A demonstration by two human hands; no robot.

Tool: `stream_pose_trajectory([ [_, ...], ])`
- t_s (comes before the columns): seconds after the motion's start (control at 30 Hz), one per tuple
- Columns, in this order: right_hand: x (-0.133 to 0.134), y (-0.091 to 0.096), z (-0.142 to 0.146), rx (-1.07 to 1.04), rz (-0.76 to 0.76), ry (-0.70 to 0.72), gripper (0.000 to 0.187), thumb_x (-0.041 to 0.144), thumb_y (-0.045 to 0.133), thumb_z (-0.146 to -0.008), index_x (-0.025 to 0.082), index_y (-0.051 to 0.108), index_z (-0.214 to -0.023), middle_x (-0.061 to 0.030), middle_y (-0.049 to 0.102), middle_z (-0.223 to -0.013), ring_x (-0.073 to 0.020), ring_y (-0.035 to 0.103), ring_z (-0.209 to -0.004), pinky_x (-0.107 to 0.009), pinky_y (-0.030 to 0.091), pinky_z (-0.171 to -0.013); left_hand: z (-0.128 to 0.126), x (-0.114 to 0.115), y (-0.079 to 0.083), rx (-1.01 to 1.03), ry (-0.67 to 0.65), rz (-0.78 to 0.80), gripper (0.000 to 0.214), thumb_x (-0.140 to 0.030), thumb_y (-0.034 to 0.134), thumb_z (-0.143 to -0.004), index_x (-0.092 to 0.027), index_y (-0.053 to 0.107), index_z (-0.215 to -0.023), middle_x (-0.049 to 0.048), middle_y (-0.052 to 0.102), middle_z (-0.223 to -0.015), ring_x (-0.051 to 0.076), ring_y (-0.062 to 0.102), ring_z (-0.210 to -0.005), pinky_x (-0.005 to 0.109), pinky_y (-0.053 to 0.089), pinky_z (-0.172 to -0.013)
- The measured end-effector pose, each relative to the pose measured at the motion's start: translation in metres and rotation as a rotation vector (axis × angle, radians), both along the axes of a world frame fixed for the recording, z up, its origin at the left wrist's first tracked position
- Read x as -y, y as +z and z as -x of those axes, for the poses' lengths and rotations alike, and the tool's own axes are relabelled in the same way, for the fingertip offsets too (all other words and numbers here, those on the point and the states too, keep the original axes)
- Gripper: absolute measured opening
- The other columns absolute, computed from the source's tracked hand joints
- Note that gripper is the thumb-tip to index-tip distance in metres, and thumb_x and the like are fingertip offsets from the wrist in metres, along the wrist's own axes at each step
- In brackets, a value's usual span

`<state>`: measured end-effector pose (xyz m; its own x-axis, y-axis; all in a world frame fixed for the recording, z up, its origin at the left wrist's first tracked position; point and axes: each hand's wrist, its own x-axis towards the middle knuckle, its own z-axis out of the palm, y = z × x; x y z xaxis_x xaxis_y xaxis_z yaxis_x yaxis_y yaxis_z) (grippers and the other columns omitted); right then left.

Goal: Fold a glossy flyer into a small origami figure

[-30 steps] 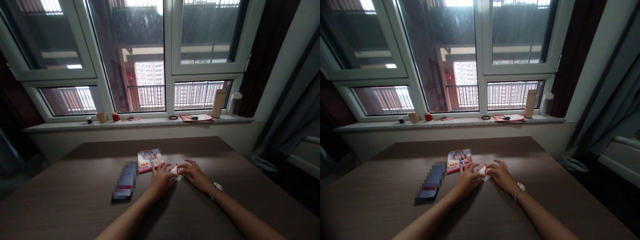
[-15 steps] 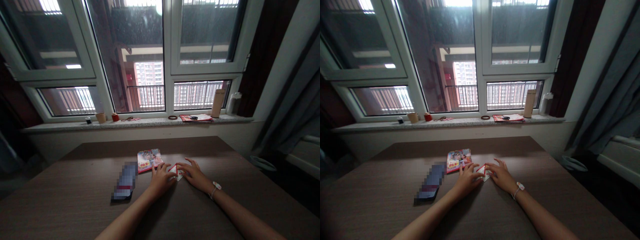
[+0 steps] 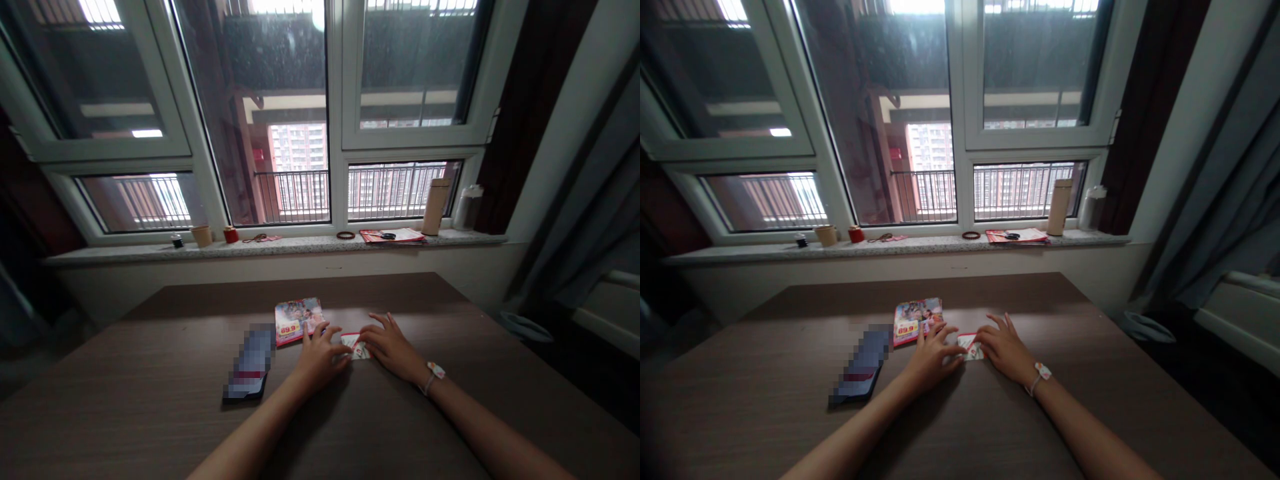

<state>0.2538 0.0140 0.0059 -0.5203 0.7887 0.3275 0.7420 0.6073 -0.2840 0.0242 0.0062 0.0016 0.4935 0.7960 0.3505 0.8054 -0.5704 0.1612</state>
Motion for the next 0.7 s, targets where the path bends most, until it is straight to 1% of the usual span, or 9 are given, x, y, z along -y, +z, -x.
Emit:
stream_pose_trajectory([
  [0.1, 0.002, 0.000, 0.000, -0.007, -0.008, -0.006, 0.025, 0.028, 0.045, -0.092, 0.033, 0.064, -0.108, 0.0009, 0.064, -0.114, -0.0252, 0.032, -0.133, -0.059, 0.008, -0.113, 0.001, 0.001, 0.003, -0.008, -0.023, -0.052, 0.017, -0.039, 0.060, -0.085, -0.040, 0.071, -0.098, -0.0022, 0.055, -0.130, 0.030, 0.036, -0.128, 0.066, 0.010, -0.108],
  [0.2, 0.004, 0.000, 0.001, -0.009, -0.023, -0.010, 0.023, 0.029, 0.047, -0.092, 0.033, 0.065, -0.106, -0.0003, 0.064, -0.108, -0.0252, 0.035, -0.130, -0.059, 0.011, -0.113, 0.004, 0.001, 0.010, -0.023, -0.041, -0.102, 0.017, -0.040, 0.058, -0.087, -0.039, 0.072, -0.096, -0.0022, 0.057, -0.128, 0.029, 0.037, -0.128, 0.065, 0.002, -0.110],
  [0.33, 0.007, -0.002, 0.004, -0.003, -0.057, -0.002, 0.021, 0.031, 0.051, -0.091, 0.032, 0.066, -0.104, -0.0012, 0.064, -0.105, -0.0251, 0.039, -0.127, -0.058, 0.011, -0.113, 0.008, -0.001, 0.014, -0.020, -0.032, -0.110, 0.015, -0.040, 0.060, -0.086, -0.039, 0.072, -0.094, -0.0021, 0.060, -0.124, 0.029, 0.038, -0.127, 0.066, -0.003, -0.110],
  [0.4, 0.009, -0.003, 0.006, 0.002, -0.068, -0.008, 0.019, 0.031, 0.051, -0.091, 0.032, 0.067, -0.103, -0.0010, 0.064, -0.105, -0.0251, 0.039, -0.127, -0.058, 0.011, -0.113, 0.007, -0.002, 0.011, -0.008, -0.025, -0.102, 0.015, -0.039, 0.060, -0.085, -0.039, 0.072, -0.094, -0.0020, 0.060, -0.124, 0.030, 0.038, -0.127, 0.067, -0.001, -0.109],
  [0.5, 0.010, -0.004, 0.008, 0.011, -0.081, -0.019, 0.019, 0.031, 0.052, -0.091, 0.032, 0.067, -0.102, -0.0008, 0.064, -0.104, -0.0258, 0.040, -0.126, -0.058, 0.013, -0.112, 0.004, -0.004, 0.003, 0.025, 0.012, -0.085, 0.014, -0.037, 0.060, -0.086, -0.035, 0.072, -0.093, -0.0005, 0.061, -0.122, 0.029, 0.040, -0.125, 0.068, 0.008, -0.108],
  [0.6, 0.009, -0.005, 0.008, 0.014, -0.094, -0.028, 0.019, 0.032, 0.052, -0.091, 0.032, 0.067, -0.101, -0.0010, 0.064, -0.103, -0.0262, 0.040, -0.126, -0.060, 0.014, -0.112, 0.001, -0.006, -0.005, 0.048, 0.013, -0.065, 0.018, -0.041, 0.061, -0.084, -0.031, 0.070, -0.097, 0.0027, 0.062, -0.119, 0.029, 0.043, -0.122, 0.064, 0.017, -0.108],
  [0.7, 0.008, -0.007, 0.007, 0.021, -0.096, -0.031, 0.019, 0.032, 0.052, -0.091, 0.033, 0.067, -0.102, -0.0004, 0.064, -0.103, -0.0258, 0.040, -0.127, -0.060, 0.013, -0.111, 0.000, -0.006, -0.009, 0.063, -0.005, -0.075, 0.023, -0.037, 0.062, -0.084, -0.031, 0.068, -0.106, 0.0039, 0.061, -0.121, 0.028, 0.043, -0.122, 0.060, 0.021, -0.108],
])
